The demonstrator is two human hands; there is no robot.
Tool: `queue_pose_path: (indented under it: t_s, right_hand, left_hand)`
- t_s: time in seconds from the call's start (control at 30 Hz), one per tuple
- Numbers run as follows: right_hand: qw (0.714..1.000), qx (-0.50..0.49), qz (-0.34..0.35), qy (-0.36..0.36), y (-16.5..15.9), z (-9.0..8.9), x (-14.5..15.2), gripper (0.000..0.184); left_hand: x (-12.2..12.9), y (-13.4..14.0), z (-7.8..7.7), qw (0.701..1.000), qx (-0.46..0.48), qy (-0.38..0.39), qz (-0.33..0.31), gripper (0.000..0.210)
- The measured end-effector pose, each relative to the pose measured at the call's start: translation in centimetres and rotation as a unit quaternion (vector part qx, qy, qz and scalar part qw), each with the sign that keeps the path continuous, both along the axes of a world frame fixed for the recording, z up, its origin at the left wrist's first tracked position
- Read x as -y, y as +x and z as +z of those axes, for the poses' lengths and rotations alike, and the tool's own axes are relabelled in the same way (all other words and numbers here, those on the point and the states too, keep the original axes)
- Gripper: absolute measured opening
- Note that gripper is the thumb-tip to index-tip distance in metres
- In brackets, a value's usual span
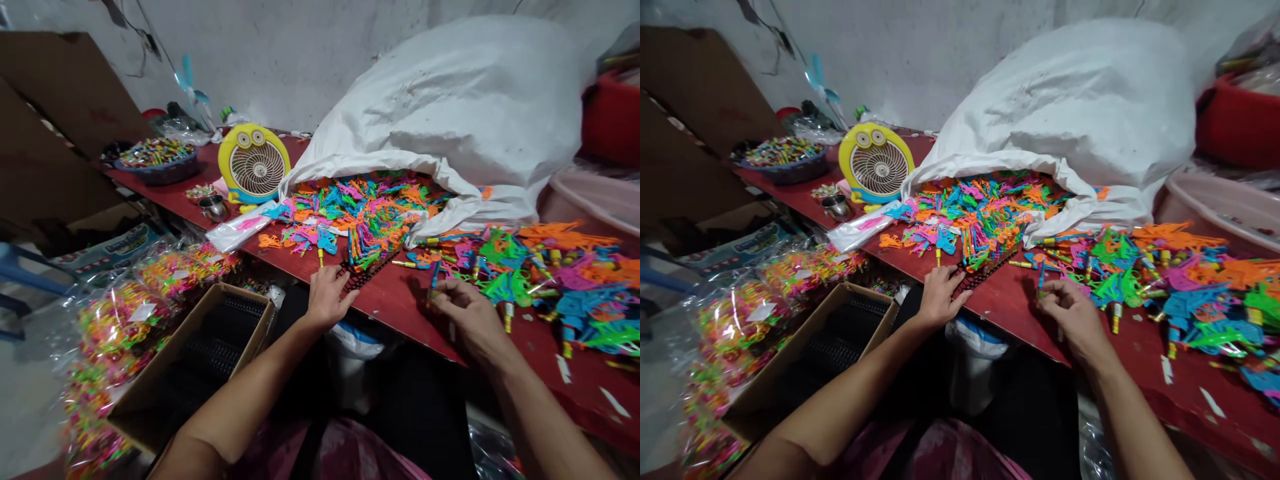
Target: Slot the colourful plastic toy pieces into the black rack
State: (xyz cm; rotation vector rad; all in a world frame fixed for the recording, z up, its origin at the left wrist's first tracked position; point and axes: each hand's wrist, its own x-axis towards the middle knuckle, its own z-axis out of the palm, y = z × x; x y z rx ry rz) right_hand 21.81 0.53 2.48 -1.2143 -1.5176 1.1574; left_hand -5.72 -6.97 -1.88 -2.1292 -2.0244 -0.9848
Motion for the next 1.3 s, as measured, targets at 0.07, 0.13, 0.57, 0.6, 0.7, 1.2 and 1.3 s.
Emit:
queue_pose_path:
  t_s: [0.07,0.13,0.57,0.6,0.7,1.2,1.3]
  right_hand:
    - [0.997,-0.071,0.007,-0.041,-2.2,0.0,1.4,0.036]
    - [0.992,-0.105,0.014,-0.064,-4.5,0.0,2.1,0.039]
    - [0.991,0.076,0.059,0.089,-8.2,-2.4,1.4,0.029]
    - [0.989,0.094,0.046,0.108,-8.1,-2.5,1.5,0.027]
    - [0.978,0.150,0.011,0.143,-7.6,-3.0,1.7,0.025]
    - [0.967,0.158,0.094,0.178,-7.0,-1.4,2.0,0.021]
    - [0.959,0.170,0.101,0.202,-7.3,-1.6,2.1,0.019]
  left_hand:
    - [0.0,0.0,0.0,1.000,0.001,0.000,0.000,0.044]
    - [0.0,0.0,-0.1,1.000,0.002,0.001,-0.001,0.044]
    - [0.6,0.8,0.2,1.000,0.000,-0.014,0.007,0.045]
    - [0.7,0.9,0.3,1.000,0.001,-0.014,0.007,0.045]
    - [1.1,1.2,0.3,1.000,0.004,-0.010,0.000,0.046]
    - [2.2,2.0,0.6,1.000,-0.003,-0.003,-0.025,0.050]
    - [2.2,1.9,0.6,1.000,-0.005,0.000,-0.027,0.051]
